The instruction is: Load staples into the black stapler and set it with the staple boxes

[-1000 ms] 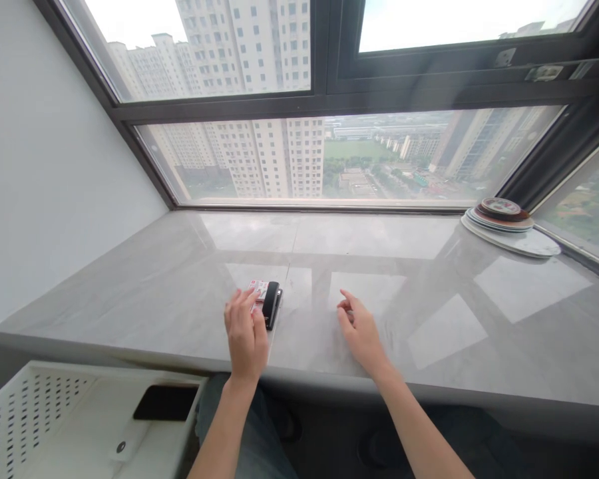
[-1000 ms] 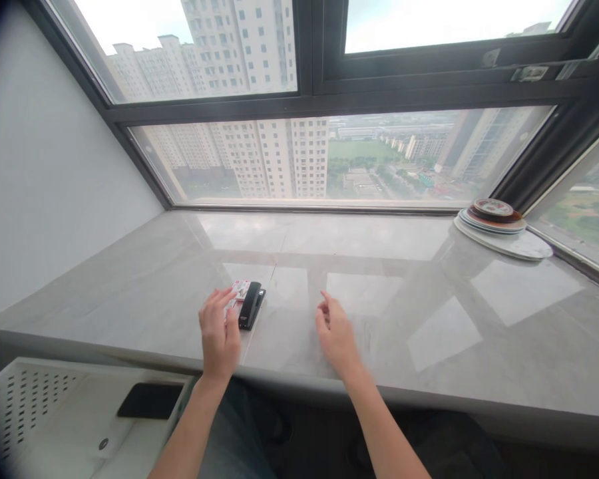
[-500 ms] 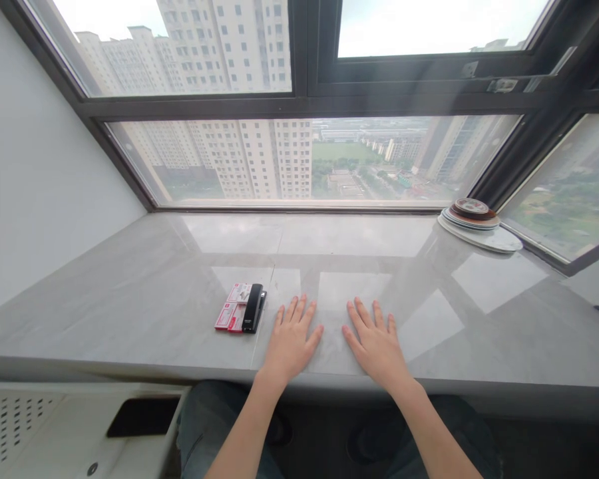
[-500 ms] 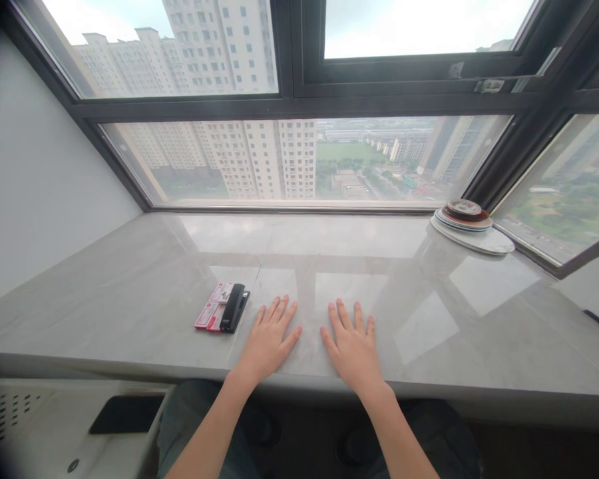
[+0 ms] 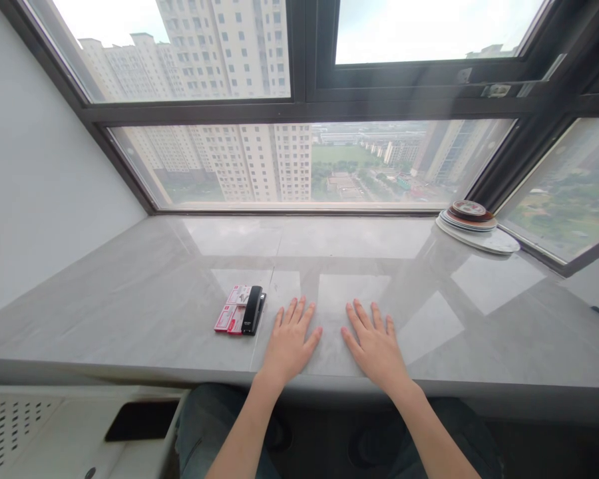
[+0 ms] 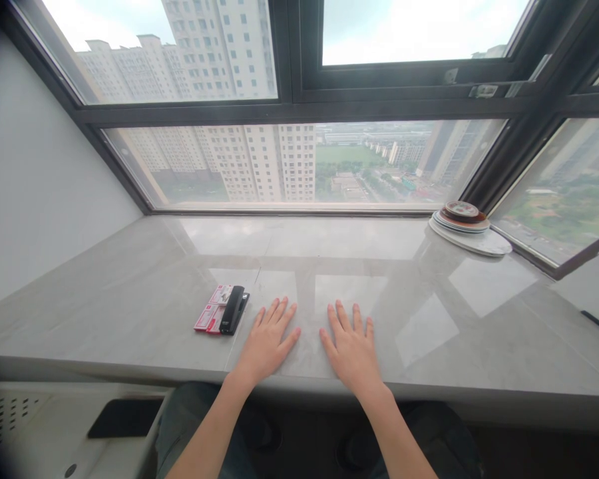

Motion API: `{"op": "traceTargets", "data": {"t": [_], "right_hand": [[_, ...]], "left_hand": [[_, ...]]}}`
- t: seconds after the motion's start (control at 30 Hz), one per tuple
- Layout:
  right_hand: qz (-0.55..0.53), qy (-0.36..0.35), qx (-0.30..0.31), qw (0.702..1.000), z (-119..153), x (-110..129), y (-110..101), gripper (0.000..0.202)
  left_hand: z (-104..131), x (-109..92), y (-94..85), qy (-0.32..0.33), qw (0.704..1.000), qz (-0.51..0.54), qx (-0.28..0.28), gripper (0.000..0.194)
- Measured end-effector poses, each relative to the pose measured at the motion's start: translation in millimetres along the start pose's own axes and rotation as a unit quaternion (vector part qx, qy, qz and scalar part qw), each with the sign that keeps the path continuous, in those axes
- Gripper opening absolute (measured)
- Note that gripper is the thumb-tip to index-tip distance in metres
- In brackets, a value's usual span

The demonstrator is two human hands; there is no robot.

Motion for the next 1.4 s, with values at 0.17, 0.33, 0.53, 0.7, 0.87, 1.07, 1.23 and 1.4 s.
{"op": "traceTargets", "data": {"t": [0.17,0.33,0.53,0.7,0.87,1.07,1.23,1.4], "right_hand": [[-0.015,-0.003,-0.001,1.000,0,-1,0,0.062],[-0.019,0.000,0.001,1.000,0,-1,0,0.063],[-0.008,-0.003,-0.003,1.000,0,-1,-1,0.062],[-0.017,-0.003,-0.003,1.000,0,-1,0,0.063],[-0.018,-0.004,-0.010,1.000,0,-2,-1,0.062],[-0.018,-0.003,-0.008,1.000,1,0,-2,0.062],[-0.027,0.001,-0.009,1.000,1,-3,-1,0.061],[-0.099,0.051,0.016,0.994,-18,9,-9,0.058]], "left_hand": [[0,0,-0.1,0.006,1.000,0.007,-0.006,0.057],[0,0,0.2,0.001,1.000,0.002,0.001,0.055],[0,0,0.3,0.002,1.000,-0.003,0.002,0.053],[0,0,0.4,0.004,1.000,-0.006,-0.001,0.053],[0,0,0.9,0.003,1.000,-0.006,0.001,0.053],[0,0,0.6,0.004,1.000,-0.001,-0.001,0.054],[2,-1,0.2,0.004,1.000,-0.002,0.004,0.054],[6,-5,2.1,-0.005,1.000,-0.012,0.002,0.056]]}}
Point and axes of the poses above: each hand's wrist, its own z-axis away from the middle knuckle, its own y-axis out of the palm, x = y × z, the point moved 2 cm from there along -z, towards the middle knuckle, and after that the axes turned 4 degrees about z, right-handed, at the moved point
